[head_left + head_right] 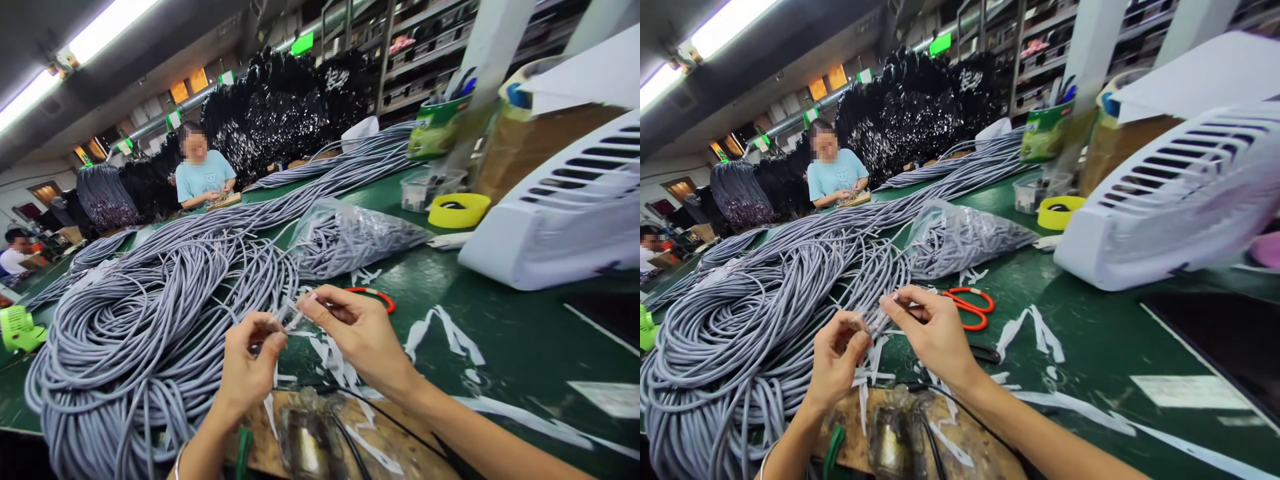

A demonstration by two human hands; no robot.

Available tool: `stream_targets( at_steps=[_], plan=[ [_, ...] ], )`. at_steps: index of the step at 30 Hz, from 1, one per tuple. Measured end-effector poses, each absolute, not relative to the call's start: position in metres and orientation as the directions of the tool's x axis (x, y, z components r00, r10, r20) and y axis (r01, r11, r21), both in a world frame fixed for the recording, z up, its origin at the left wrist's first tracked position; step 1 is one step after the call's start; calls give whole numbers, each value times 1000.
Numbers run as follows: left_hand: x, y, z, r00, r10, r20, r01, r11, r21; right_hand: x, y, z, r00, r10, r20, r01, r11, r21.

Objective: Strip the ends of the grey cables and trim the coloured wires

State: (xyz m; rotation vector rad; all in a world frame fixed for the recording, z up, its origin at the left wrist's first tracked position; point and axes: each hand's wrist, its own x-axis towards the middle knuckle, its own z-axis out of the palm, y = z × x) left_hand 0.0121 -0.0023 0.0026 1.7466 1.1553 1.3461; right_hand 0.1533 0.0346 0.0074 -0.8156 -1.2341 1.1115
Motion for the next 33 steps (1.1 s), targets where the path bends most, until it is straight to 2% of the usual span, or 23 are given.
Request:
stream_targets(
  at_steps=[4, 6, 12, 18, 21, 24, 28, 33],
  plan=[
    [11, -2, 6, 276, 853, 442, 231, -505, 832, 153, 42, 4, -17, 969, 245, -259, 232, -938],
    [11, -3, 7, 319, 836, 445, 183, -516, 837, 153, 44, 3, -14, 976, 218, -291, 204, -935],
    [13, -2, 7, 66, 964, 258, -55, -255, 966, 153, 43, 4, -96, 968, 232, -374, 181, -910],
    [9, 2, 10, 118, 965, 235, -160, -215, 963, 147, 36, 3, -367, 907, 207, -472, 10, -881],
    [10, 3, 9, 163, 963, 215, -191, -183, 964, 145, 36, 1, -313, 933, 177, -550, -26, -834],
    [15, 4, 7, 192, 963, 191, -197, -152, 968, 143, 38, 0, -201, 976, 88, -580, -46, -814],
    [23, 6, 2, 135, 976, 172, -194, -144, 970, 142, 40, 0, -80, 996, 50, -598, -8, -802],
    [25, 7, -4, 34, 979, 202, -308, -182, 934, 140, 38, 5, -131, 988, 80, -609, -17, -793]
  ],
)
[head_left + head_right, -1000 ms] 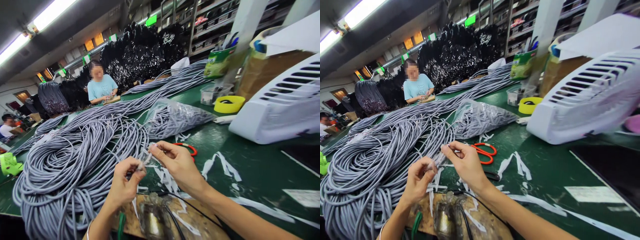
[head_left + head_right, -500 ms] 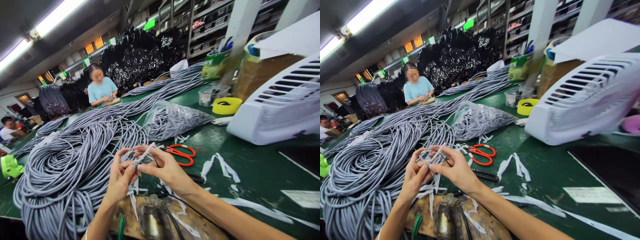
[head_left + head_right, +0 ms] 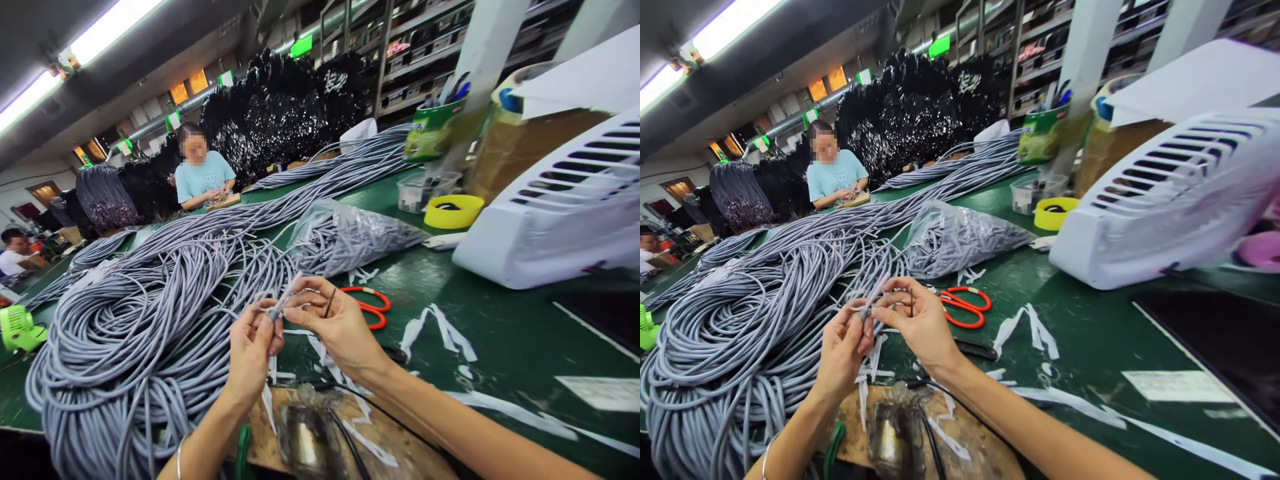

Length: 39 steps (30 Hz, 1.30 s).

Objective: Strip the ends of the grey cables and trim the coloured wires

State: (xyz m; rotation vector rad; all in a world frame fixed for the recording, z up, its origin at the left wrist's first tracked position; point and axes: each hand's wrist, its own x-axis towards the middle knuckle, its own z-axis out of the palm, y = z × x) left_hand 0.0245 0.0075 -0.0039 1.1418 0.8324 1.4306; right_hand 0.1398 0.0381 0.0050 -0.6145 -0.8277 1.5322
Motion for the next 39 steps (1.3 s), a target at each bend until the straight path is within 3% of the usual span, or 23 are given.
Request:
stream_targets(
  at_steps=[4, 10, 12, 14, 16, 19, 23, 31, 36, 39],
  plan=[
    [24, 6, -3, 85, 972, 219, -302, -184, 935, 139, 42, 5, -169, 985, 35, -569, -68, -820],
    [18, 4, 9, 41, 977, 211, -347, -184, 920, 147, 57, -3, 49, 998, 28, -456, 47, -889],
    [17, 3, 13, 0, 982, 188, -380, -174, 908, 150, 52, -2, 146, 979, 143, -351, 186, -918],
    [16, 3, 14, -11, 984, 180, -384, -171, 907, 151, 42, 1, 170, 891, 420, -63, 435, -898],
    [16, 2, 13, -8, 983, 185, -373, -175, 911, 152, 30, 2, 59, 756, 652, 197, 632, -749],
    [17, 1, 10, 16, 979, 205, -351, -186, 918, 151, 22, 2, -77, 604, 794, 371, 756, -539],
    [19, 0, 9, 53, 976, 212, -333, -183, 925, 151, 25, 0, -102, 538, 837, 446, 777, -445],
    [16, -1, 6, 59, 974, 218, -277, -194, 941, 154, 24, 1, -110, 527, 843, 493, 765, -414],
    [15, -2, 5, 51, 977, 206, -159, -196, 968, 153, 25, 1, -91, 561, 823, 477, 750, -459],
    [12, -2, 6, 42, 976, 212, -109, -207, 972, 154, 32, 1, -118, 673, 730, 407, 704, -583]
  ],
)
